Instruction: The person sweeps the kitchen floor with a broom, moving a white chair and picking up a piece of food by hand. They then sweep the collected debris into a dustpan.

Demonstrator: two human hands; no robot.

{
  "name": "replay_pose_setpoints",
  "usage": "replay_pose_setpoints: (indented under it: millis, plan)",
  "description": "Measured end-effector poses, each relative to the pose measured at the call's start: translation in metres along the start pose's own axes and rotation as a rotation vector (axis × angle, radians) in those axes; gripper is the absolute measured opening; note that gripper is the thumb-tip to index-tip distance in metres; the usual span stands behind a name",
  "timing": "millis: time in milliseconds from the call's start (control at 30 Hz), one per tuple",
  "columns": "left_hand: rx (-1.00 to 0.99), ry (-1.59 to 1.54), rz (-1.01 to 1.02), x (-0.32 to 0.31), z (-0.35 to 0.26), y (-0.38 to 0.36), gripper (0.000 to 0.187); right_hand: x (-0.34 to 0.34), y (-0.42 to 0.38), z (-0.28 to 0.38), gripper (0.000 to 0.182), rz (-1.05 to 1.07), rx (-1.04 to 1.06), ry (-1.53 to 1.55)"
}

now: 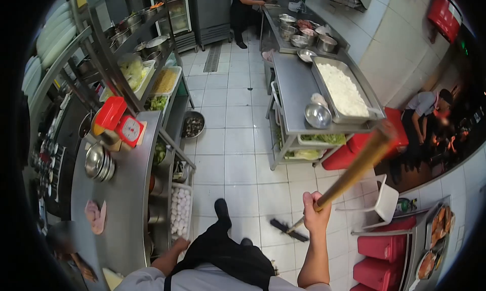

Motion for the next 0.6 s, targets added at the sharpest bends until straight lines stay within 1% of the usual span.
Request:
replay_pose_setpoints:
  millis: [33, 67, 100, 133, 200, 267, 333, 367, 400, 433, 467, 500, 533, 600]
  plan:
    - [-0.056, 0.130, 0.060, -0.001, 0.010, 0.006, 0.058, -0.018, 0.019, 0.007, 0.038, 0.007, 0.028, 0.029]
    - [-0.060, 0.165, 0.194, 0.001, 0.014, 0.013, 0.065, -0.033, 0.034, 0.012, 0.038, 0.014, 0.049, 0.054]
    - [0.041, 0.120, 0.256, 0.005, 0.013, 0.019, 0.069, -0.049, 0.053, 0.018, 0.039, 0.031, 0.090, 0.044]
    - [-0.037, 0.151, 0.346, 0.004, 0.017, 0.040, 0.069, -0.064, 0.074, 0.019, 0.038, 0.060, 0.136, 0.121]
    - [-0.080, -0.185, 0.280, 0.021, 0.008, 0.069, 0.062, -0.086, 0.115, 0.022, 0.036, 0.128, 0.214, 0.257]
    - [-0.054, -0.225, 0.325, 0.055, -0.022, 0.122, 0.059, -0.109, 0.150, 0.039, 0.035, 0.143, 0.295, 0.336]
    - [-0.055, -0.232, 0.328, 0.112, -0.074, 0.199, 0.056, -0.131, 0.190, 0.052, 0.032, 0.128, 0.376, 0.429]
    - [-0.074, -0.251, 0.304, 0.149, -0.107, 0.231, 0.055, -0.144, 0.208, 0.065, 0.032, 0.119, 0.441, 0.474]
    - [-0.144, -0.297, -0.011, 0.187, -0.140, 0.255, 0.048, -0.155, 0.226, 0.071, 0.032, 0.054, 0.459, 0.518]
    - [-0.191, -0.316, -0.053, 0.246, -0.179, 0.259, 0.047, -0.165, 0.244, 0.078, 0.031, 0.049, 0.489, 0.549]
    - [-0.344, -0.210, -0.066, 0.290, -0.207, 0.290, 0.044, -0.176, 0.263, 0.084, 0.031, 0.044, 0.519, 0.581]
    - [-0.347, -0.295, -0.143, 0.326, -0.230, 0.320, 0.042, -0.188, 0.282, 0.087, 0.033, 0.039, 0.546, 0.603]
    - [-0.313, -0.430, -0.171, 0.366, -0.255, 0.338, 0.041, -0.200, 0.301, 0.089, 0.033, 0.024, 0.562, 0.625]
    - [-0.371, -0.623, -0.308, 0.445, -0.302, 0.357, 0.040, -0.232, 0.347, 0.090, 0.034, -0.008, 0.603, 0.680]
Point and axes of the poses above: each hand's wrist, its own y-axis towards the middle knuckle, its own x-axis out of the back of the hand, z = x × y, the point moved 1 cm from there along y, towards the middle knuckle, and after that the axes turned 3 degrees about -z, right-handed, at the moved point
